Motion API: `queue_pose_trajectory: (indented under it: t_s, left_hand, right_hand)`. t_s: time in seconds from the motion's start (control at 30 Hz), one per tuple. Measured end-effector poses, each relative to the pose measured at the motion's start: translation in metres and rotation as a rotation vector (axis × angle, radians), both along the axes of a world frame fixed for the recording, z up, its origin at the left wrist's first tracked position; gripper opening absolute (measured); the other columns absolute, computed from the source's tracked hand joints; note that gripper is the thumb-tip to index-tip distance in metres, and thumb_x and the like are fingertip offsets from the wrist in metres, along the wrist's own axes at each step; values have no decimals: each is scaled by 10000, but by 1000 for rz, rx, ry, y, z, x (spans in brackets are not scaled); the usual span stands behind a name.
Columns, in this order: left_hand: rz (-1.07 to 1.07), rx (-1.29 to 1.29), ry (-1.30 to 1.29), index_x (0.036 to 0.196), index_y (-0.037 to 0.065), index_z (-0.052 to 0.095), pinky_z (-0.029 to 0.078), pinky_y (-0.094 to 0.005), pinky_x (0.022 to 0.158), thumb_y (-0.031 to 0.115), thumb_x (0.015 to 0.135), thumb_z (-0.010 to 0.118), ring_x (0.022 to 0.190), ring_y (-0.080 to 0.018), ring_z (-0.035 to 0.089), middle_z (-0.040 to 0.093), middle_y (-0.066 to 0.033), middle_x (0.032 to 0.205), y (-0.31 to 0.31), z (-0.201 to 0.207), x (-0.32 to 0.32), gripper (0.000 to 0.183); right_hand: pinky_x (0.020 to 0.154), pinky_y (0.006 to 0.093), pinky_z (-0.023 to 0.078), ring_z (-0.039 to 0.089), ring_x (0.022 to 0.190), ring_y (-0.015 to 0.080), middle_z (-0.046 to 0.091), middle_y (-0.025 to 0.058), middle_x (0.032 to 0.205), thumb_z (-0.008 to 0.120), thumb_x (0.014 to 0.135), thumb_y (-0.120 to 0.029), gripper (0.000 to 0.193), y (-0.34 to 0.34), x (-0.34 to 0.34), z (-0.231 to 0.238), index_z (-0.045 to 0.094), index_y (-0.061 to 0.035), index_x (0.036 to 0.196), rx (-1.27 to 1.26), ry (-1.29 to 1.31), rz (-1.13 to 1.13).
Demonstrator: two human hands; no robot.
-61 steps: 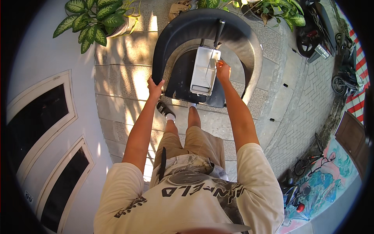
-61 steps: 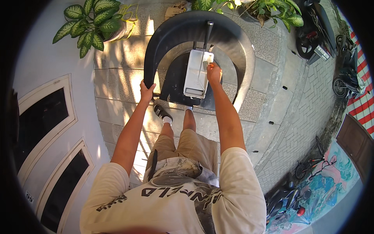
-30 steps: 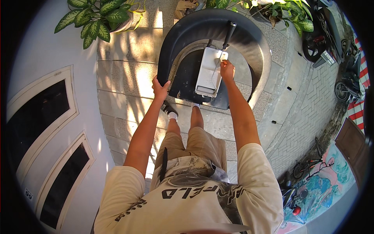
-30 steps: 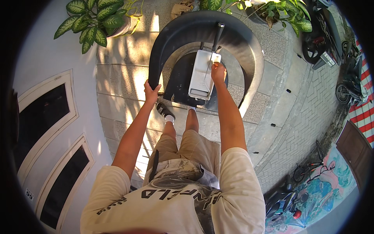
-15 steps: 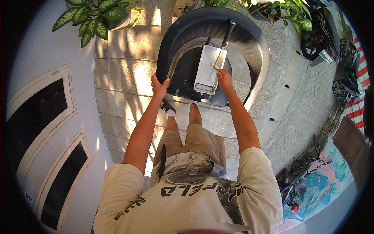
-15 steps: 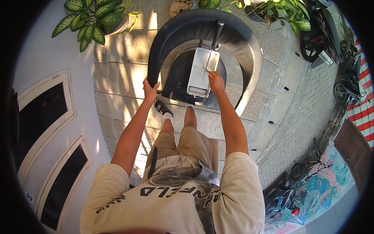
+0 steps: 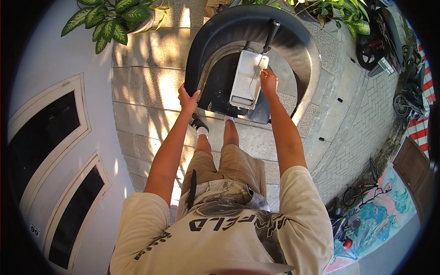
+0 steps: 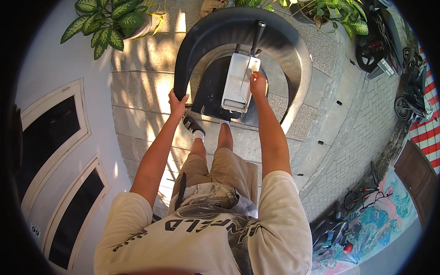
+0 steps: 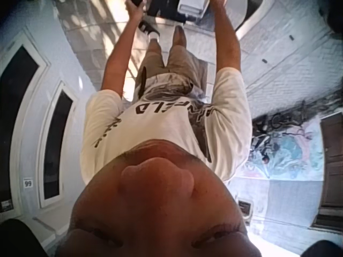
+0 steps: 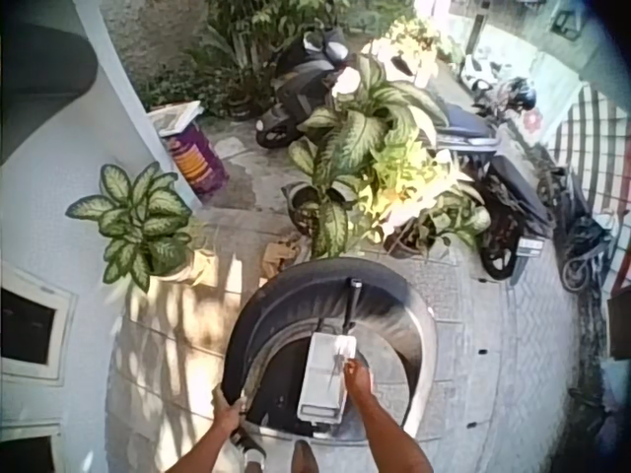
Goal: The person paints a white door frame with a paint brush, applying white paint from a paint container.
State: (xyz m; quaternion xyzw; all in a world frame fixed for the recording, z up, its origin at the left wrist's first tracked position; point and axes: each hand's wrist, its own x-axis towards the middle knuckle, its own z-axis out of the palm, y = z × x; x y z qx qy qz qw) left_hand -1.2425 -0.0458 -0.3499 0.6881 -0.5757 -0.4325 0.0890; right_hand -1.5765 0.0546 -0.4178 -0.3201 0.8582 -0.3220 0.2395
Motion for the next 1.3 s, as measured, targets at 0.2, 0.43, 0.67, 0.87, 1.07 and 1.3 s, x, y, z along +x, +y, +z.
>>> queue_pose_trajectory:
  t_s: [0.2, 0.43, 0.67, 0.87, 1.07, 1.3]
  left_hand:
    - [-7, -22, -9, 1347, 56, 369, 396, -469, 997, 258, 791, 754, 1173, -374, 446, 436, -174, 1267, 1, -2, 4, 706]
    - [-15, -26, 8, 1344, 54, 371, 399, -465, 991, 237, 792, 754, 1166, -371, 452, 430, -174, 1270, 1, 4, 1, 697]
    - [-48, -78, -49, 1351, 2, 361, 443, -415, 943, 190, 808, 751, 1114, -324, 521, 456, -199, 1250, 2, 1, 3, 695]
    - [-1, -20, -7, 1356, 58, 367, 399, -461, 990, 236, 793, 758, 1163, -369, 449, 430, -174, 1275, 2, 1, 1, 708]
    - [0, -49, -9, 1353, 52, 369, 399, -462, 993, 235, 785, 761, 1170, -372, 446, 431, -178, 1277, 1, -4, 9, 714]
    - [0, -18, -1, 1347, 50, 373, 393, -467, 1000, 234, 785, 758, 1173, -374, 444, 431, -179, 1279, 1, 5, -2, 705]
  right_hand:
    - [757, 436, 515, 652, 846, 386, 666, 232, 939, 600, 842, -157, 232, -4, 2, -1, 675, 5, 990, 0, 25, 29]
    - [759, 431, 514, 653, 847, 383, 667, 234, 939, 600, 844, -154, 226, -3, 1, 11, 673, 8, 984, 48, 24, 14]
    - [766, 447, 508, 636, 884, 379, 645, 158, 1018, 615, 867, -145, 200, 20, 18, 29, 668, -63, 1041, 31, 107, 255]
    - [771, 443, 517, 635, 889, 362, 629, 107, 1093, 608, 864, -89, 218, 51, 31, 36, 657, -86, 1076, 135, 73, 462]
    - [772, 444, 516, 634, 891, 363, 631, 107, 1100, 602, 863, -84, 215, 44, 30, 46, 654, -77, 1072, 74, 60, 440]
    - [772, 447, 512, 631, 896, 366, 633, 119, 1074, 596, 866, -81, 209, 51, 32, 40, 654, -67, 1066, 126, 67, 436]
